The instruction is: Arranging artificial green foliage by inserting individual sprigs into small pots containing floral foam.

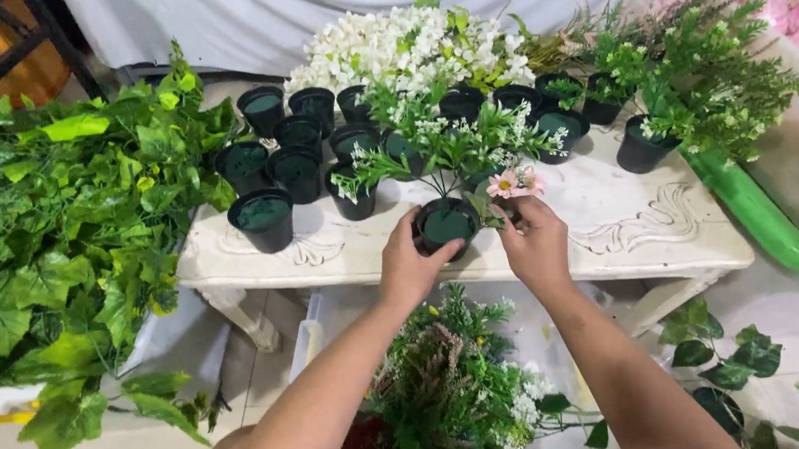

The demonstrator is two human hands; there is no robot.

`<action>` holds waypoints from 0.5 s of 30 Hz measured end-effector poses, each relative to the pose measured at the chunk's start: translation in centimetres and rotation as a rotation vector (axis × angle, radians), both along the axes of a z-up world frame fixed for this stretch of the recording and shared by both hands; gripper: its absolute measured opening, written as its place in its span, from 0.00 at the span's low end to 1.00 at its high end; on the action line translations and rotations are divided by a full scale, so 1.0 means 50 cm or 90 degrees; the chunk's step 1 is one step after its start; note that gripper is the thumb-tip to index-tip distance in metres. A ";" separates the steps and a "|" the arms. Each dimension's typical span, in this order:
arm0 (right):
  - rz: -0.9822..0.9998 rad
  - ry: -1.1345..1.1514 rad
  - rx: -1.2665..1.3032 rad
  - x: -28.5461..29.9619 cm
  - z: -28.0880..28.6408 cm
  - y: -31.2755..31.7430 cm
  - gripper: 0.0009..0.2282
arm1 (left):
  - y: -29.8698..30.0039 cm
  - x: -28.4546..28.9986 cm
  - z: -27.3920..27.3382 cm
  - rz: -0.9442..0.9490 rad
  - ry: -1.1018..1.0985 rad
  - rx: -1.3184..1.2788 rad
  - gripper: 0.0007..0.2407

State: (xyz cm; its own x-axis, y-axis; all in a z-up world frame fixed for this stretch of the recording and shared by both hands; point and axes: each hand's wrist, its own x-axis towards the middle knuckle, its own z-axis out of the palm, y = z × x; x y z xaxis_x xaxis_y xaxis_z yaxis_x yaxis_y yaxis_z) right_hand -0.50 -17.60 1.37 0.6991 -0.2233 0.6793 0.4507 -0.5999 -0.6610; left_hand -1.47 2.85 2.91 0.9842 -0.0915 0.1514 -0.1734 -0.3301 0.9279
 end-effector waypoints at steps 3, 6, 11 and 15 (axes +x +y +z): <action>-0.022 -0.011 0.013 0.033 -0.043 -0.024 0.06 | -0.006 -0.005 0.017 0.003 0.014 0.001 0.39; -0.047 -0.035 -0.014 0.031 -0.033 -0.020 0.06 | -0.008 -0.015 0.036 -0.002 0.022 -0.010 0.38; -0.062 -0.038 -0.029 0.021 -0.010 0.007 0.06 | -0.012 -0.011 0.032 -0.001 0.024 -0.009 0.38; -0.065 -0.032 -0.037 0.047 -0.038 0.000 0.04 | -0.013 -0.016 0.043 -0.006 0.004 -0.018 0.38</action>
